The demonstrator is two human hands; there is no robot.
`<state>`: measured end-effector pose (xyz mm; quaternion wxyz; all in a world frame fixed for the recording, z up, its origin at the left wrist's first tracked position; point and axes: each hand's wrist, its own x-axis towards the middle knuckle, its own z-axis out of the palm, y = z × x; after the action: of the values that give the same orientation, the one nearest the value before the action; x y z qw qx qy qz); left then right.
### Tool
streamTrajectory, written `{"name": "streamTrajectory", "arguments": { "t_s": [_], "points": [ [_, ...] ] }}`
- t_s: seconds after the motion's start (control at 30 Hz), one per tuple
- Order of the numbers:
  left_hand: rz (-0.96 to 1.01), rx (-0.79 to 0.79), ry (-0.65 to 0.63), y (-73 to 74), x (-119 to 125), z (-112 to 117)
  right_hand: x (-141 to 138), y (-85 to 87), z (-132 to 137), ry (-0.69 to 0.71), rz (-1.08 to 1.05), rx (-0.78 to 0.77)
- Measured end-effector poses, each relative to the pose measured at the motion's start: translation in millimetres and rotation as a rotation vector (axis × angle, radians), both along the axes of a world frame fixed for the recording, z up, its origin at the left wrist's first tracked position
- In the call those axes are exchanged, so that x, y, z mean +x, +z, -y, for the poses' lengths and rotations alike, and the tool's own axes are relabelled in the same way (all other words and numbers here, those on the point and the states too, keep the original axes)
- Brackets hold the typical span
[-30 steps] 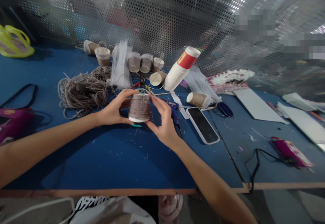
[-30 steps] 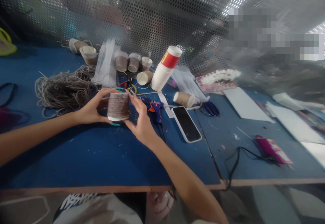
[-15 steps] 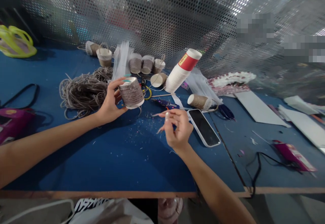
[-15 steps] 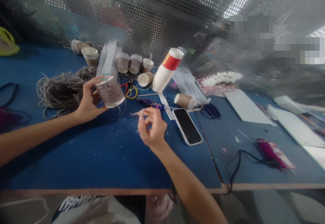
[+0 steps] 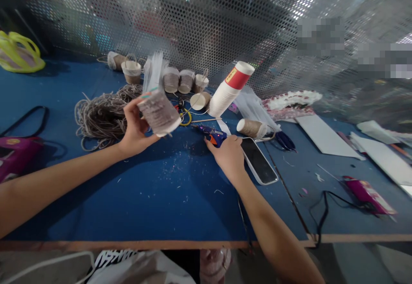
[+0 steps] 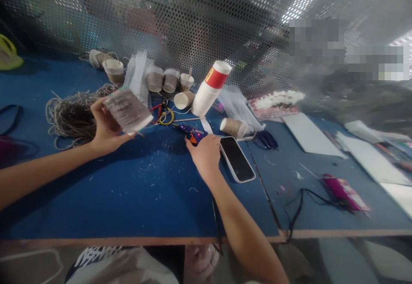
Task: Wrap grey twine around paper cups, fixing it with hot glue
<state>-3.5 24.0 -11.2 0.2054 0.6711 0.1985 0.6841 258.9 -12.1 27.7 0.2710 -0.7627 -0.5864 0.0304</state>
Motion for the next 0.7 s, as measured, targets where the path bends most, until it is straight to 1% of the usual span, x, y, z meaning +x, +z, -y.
{"name": "streamTrajectory", "arguments": {
  "t_s": [0.07, 0.1, 0.2, 0.27, 0.3, 0.33, 0.4, 0.43, 0.5, 0.6, 0.7],
  "points": [
    [-0.048, 0.035, -0.069, -0.4, 0.2, 0.1, 2.5, 6.3, -4.2, -0.034, -0.014, -0.082],
    [-0.061, 0.025, -0.085, -1.1, -0.1, -0.4, 3.7, 10.3, -5.7, -0.031, -0.012, -0.132],
    [-0.066, -0.043, -0.095, -4.6, -2.4, -3.3, 6.9, 22.4, -7.1, 0.042, -0.018, -0.285],
    [-0.072, -0.064, -0.11, -6.9, -3.7, -5.5, 7.2, 27.8, -5.2, 0.068, -0.121, -0.33],
    [-0.081, -0.075, -0.115, -7.8, -4.1, -6.2, 6.2, 29.4, -3.1, 0.064, -0.187, -0.303],
    [-0.089, -0.088, -0.115, -8.4, -4.3, -6.7, 4.3, 30.3, -0.4, 0.058, -0.245, -0.237],
    [-0.1, -0.109, -0.103, -8.9, -4.3, -6.8, -2.0, 30.9, 7.3, 0.07, -0.303, -0.034],
    [-0.106, -0.113, -0.097, -9.0, -4.2, -6.7, -5.8, 30.9, 11.8, 0.098, -0.301, 0.077],
    [-0.121, -0.12, -0.091, -8.9, -4.0, -6.4, -13.3, 30.7, 20.9, 0.195, -0.28, 0.232],
    [-0.127, -0.128, -0.109, -8.8, -3.9, -6.6, -20.6, 29.5, 30.6, 0.324, -0.217, 0.372],
    [-0.117, -0.137, -0.135, -9.1, -4.2, -6.8, -22.8, 25.7, 33.7, 0.399, -0.14, 0.456]
  ]
}}
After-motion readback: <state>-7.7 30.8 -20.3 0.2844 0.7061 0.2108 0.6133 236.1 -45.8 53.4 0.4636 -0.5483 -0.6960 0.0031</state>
